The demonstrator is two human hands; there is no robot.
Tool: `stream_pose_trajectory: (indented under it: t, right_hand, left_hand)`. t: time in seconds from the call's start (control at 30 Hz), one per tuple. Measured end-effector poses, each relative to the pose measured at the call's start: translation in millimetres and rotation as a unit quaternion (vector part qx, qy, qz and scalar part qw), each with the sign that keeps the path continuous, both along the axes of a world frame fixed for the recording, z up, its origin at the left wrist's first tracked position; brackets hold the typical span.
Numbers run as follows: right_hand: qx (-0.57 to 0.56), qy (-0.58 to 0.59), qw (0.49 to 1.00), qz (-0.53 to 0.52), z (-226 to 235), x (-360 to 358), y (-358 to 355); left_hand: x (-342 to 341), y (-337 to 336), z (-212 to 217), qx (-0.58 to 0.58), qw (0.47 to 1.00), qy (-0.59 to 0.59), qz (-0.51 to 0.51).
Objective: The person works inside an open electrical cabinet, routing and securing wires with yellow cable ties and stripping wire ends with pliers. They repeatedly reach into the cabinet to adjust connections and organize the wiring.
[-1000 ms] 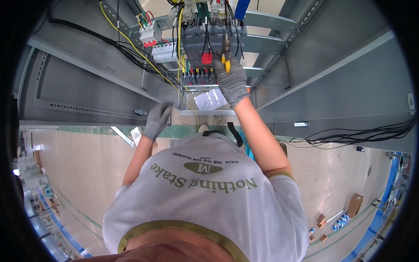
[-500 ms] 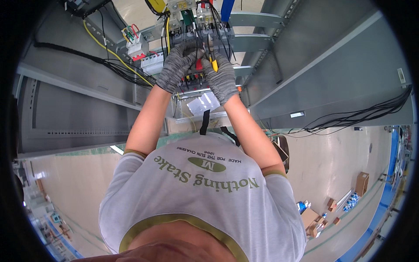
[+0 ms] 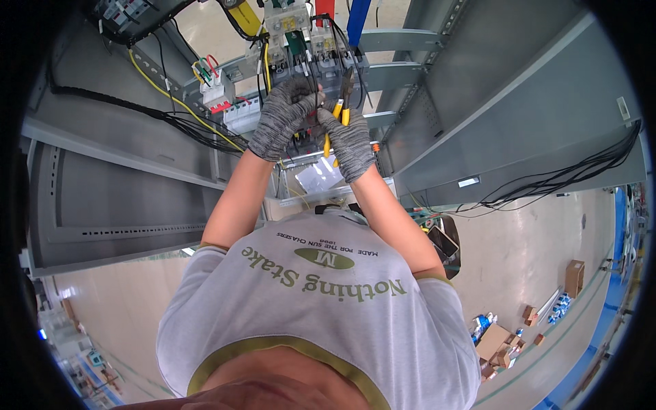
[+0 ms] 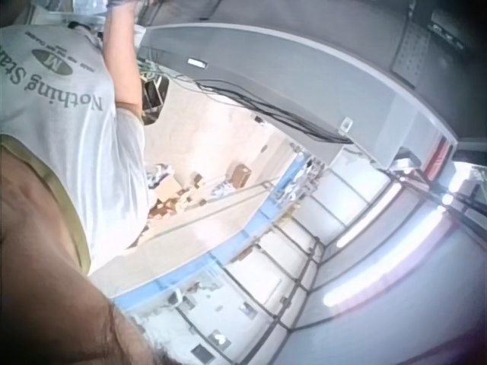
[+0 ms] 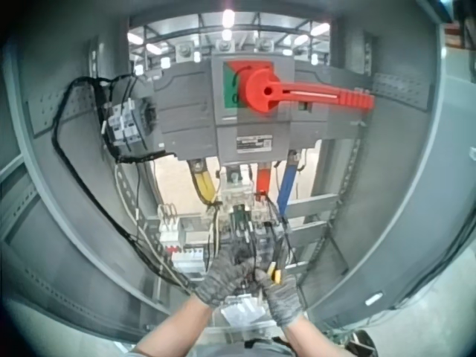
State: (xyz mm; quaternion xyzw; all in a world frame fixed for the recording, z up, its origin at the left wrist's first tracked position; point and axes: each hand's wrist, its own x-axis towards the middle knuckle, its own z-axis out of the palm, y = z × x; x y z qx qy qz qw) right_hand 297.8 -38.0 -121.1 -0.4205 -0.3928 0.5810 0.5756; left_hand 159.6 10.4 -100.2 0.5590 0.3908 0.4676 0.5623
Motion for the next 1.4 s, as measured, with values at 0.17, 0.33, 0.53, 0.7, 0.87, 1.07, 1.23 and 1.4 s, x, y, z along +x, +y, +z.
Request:
stream_pose_trajectory:
  t: [0.17, 0.33, 0.53, 0.7, 0.87, 1.07, 1.23, 1.4]
  right_hand:
    - [-0.046, 0.005, 0.999, 0.018, 8, -1, -2]
    - [-0.022, -0.003, 1.000, -0.015, 3, -6, 1]
    - [-0.033, -0.126, 0.991, -0.020, -10, 2, -1]
    - [-0.003, -0.092, 0.996, -0.017, -7, 1, -1]
    - [-0.009, -0.078, 0.997, -0.026, 5, -2, -9]
    - [-0.005, -0.101, 0.994, -0.030, 13, -3, -14]
    - [0.045, -0.162, 0.983, -0.066, -6, 14, -18]
    - [0.120, -0.196, 0.955, -0.185, 47, 64, -14]
  left_hand:
    - [1, 10, -1, 0.065, 0.996, 0.010, 0.061]
    - [4, 4, 5, 0.018, 0.999, -0.029, 0.018]
    - [0, -13, 10, -0.038, 0.995, 0.094, -0.005]
    - [4, 5, 14, 0.016, 0.996, 0.084, 0.041]
    - [3, 35, 11, 0.037, 0.996, -0.007, 0.075]
    - [-1, 46, 22, 0.076, 0.992, -0.013, 0.104]
    - [-5, 18, 18, 0.076, 0.993, -0.078, 0.046]
    - [-3, -54, 5, 0.178, 0.966, -0.008, 0.186]
